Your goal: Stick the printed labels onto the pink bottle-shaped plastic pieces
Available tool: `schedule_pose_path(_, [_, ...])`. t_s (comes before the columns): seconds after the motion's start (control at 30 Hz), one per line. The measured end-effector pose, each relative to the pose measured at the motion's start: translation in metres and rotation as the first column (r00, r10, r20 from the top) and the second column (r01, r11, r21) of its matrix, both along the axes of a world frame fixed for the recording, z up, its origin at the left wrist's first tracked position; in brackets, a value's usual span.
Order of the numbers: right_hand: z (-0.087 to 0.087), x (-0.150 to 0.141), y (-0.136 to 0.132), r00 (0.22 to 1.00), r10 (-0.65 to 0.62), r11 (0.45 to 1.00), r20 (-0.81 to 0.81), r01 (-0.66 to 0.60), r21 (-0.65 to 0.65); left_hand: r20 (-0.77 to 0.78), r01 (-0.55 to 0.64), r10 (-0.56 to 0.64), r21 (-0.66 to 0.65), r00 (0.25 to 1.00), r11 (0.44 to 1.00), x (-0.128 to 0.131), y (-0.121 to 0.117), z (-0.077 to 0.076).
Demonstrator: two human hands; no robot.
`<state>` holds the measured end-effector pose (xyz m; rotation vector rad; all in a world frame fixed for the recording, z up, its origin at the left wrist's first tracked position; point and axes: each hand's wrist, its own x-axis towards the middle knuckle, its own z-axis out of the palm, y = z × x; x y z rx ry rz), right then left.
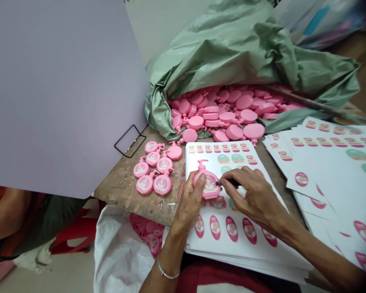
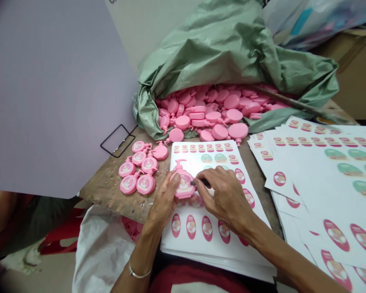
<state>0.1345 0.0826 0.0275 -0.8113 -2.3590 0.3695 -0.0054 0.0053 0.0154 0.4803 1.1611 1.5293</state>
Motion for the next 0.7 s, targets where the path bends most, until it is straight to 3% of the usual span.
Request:
schedule_pose_path(0.17, [0.004,0.0,0.006,0.998,-0.047,0.99,-0.042,0.052,0.131,-0.03,0.056,-0.056,-0.012,0.998,0.998,0.0,0.001,0.001])
schedule_pose_path(0.27, [0.006,0.0,0.013,1.0,0.016,0.99,-0.02,-0.013,0.144,-0.031,0.1,-0.1,0.0,0.994,0.995,-0.001,0.001,0.002])
schedule_pose_path(0.37, [0.005,0.0,0.019,0.995,0.091,0.991,-0.034,-0.087,0.098,0.02,0.193,-0.193,0.007,0.981,0.981,-0.004,-0.001,0.003])
schedule_pose_path(0.5, [0.005,0.001,0.022,0.995,0.061,0.998,-0.078,-0.058,0.037,0.072,0.347,-0.346,0.004,0.935,0.938,-0.01,-0.005,0.005])
schedule_pose_path(0.7, [0.017,0.005,0.019,0.987,0.078,0.952,-0.139,-0.115,-0.283,-0.029,0.332,-0.334,-0.051,0.942,0.942,-0.01,-0.009,0.008])
